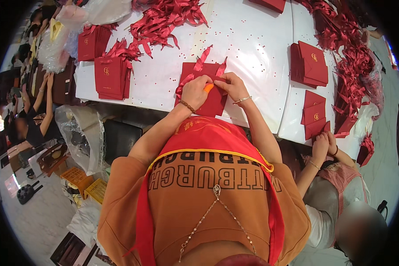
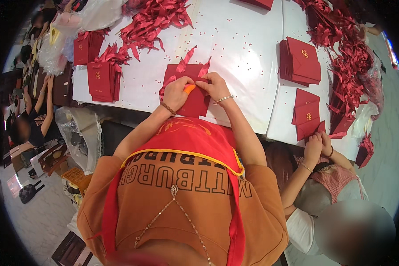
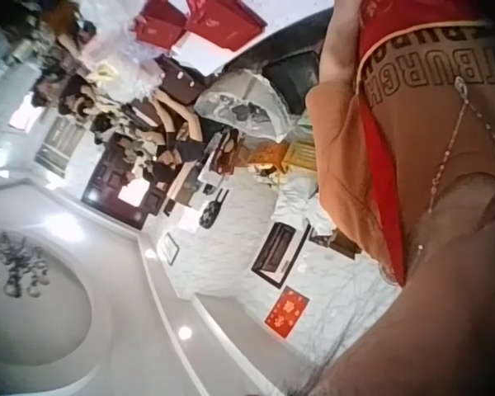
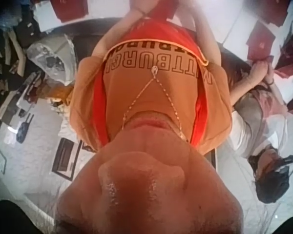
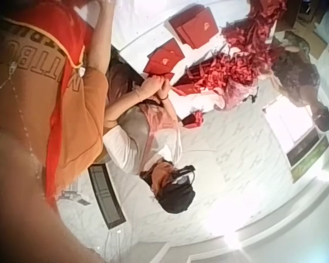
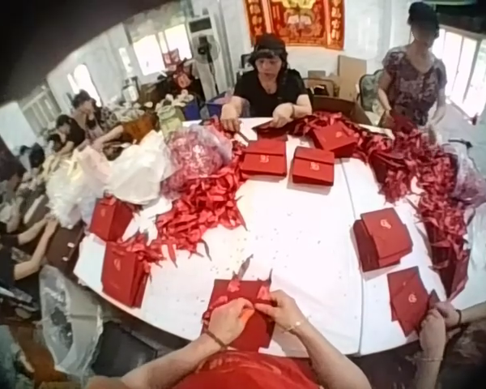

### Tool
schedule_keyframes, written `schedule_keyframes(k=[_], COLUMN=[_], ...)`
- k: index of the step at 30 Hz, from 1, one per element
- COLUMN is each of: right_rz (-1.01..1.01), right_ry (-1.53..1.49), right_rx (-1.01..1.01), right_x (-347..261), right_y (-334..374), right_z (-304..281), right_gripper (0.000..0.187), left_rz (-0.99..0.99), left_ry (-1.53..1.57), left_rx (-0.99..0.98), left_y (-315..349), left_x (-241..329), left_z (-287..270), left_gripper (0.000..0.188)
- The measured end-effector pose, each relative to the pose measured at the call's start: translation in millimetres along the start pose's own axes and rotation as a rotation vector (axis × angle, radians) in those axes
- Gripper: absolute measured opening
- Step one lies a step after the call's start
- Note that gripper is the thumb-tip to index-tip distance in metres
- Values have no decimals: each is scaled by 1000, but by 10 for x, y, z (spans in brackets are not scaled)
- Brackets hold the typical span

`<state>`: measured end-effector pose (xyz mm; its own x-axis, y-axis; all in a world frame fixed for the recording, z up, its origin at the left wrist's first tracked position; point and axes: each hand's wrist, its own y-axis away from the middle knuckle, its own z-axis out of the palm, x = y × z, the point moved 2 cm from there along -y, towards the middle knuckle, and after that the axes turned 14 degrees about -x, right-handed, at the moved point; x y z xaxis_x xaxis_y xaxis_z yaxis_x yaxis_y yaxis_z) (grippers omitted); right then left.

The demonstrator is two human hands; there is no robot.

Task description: Tying red ribbons onto red gift bags at a workstation.

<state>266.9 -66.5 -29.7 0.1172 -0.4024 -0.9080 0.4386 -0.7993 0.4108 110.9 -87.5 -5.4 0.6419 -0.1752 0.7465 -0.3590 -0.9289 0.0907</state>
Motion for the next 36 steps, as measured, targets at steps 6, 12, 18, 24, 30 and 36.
schedule_keyframes(k=[6, 12, 18, 24, 30, 36], right_rz=[-3, -80, -68, -109, -80, -89], right_ry=[86, 397, 337, 356, 199, 187], right_rx=[-28, 53, 68, 104, 116, 82], right_x=[-57, 4, 86, 127, 71, 110], right_y=[20, -25, -36, -23, 1, -16], right_z=[7, 56, 56, 90, 126, 123], right_gripper=[30, 33, 34, 34, 34, 33], left_rz=[-65, -169, -160, -232, -296, -323], left_ry=[-48, 83, 96, 143, 349, 644], left_rx=[7, -62, -20, -70, -100, -16], left_y=[-2, -9, 11, 1, -8, 30], left_x=[-67, -14, -8, -98, -215, -81], left_z=[-26, -17, -28, 33, 49, -9], left_gripper=[10, 12, 14, 16, 14, 5])
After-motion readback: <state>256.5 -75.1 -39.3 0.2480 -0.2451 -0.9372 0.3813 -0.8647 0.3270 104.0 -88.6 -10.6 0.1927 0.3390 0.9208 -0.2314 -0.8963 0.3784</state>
